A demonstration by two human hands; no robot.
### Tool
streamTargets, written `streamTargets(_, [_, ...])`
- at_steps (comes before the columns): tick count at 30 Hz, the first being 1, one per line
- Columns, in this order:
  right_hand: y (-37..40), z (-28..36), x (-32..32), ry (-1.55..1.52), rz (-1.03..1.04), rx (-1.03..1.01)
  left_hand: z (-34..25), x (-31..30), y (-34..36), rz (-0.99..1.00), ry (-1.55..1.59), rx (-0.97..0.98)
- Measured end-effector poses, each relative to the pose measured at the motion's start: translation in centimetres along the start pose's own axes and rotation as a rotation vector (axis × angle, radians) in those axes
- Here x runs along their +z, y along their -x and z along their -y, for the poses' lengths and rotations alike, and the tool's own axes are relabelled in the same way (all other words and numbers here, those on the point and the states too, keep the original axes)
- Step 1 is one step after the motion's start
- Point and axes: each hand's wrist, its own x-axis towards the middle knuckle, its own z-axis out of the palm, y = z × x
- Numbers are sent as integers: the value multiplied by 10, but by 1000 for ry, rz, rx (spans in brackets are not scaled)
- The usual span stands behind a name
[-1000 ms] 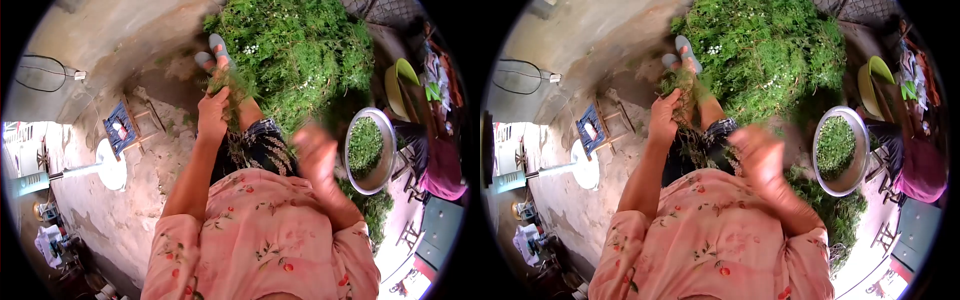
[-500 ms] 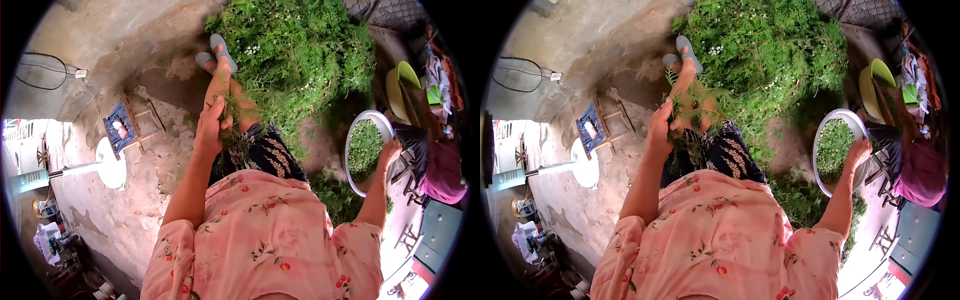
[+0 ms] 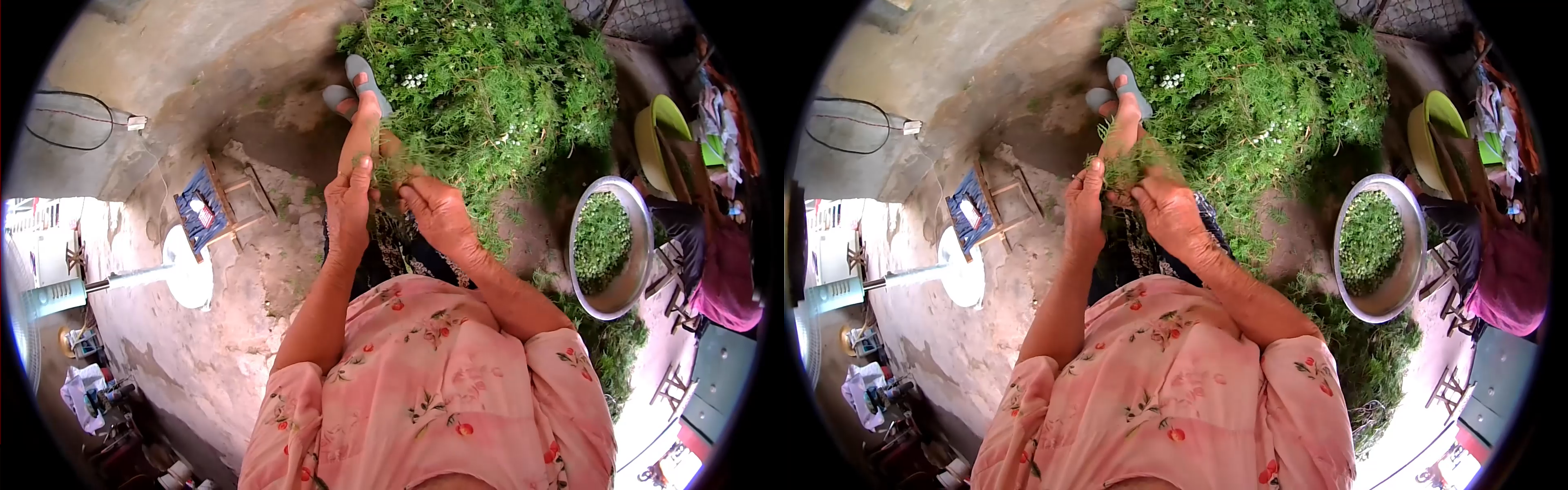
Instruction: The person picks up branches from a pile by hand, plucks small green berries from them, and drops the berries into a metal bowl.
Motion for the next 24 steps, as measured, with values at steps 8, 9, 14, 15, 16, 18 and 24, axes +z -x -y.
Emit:
streamTargets(8, [27,9,38,44,183,85,14,-6,-11,-411,-8,119])
streamTargets(9, [29,14,40,-3,188,68,16,-10,-13,-392,-48,163])
streamTargets(14, [40,44,39,-226,351,133,22,-38,-31,-481,-79,203])
streamTargets(15, [40,47,38,-230,326,119,21,-43,-34,-448,19,210])
streamTargets(16, [38,53,32,-236,335,115,18,-44,-34,-458,18,214])
streamTargets(18, [35,69,16,-211,452,178,11,-45,-33,-474,201,175])
streamTargets(24, [27,41,-3,-312,180,-277,9,-99,-50,-306,398,-251])
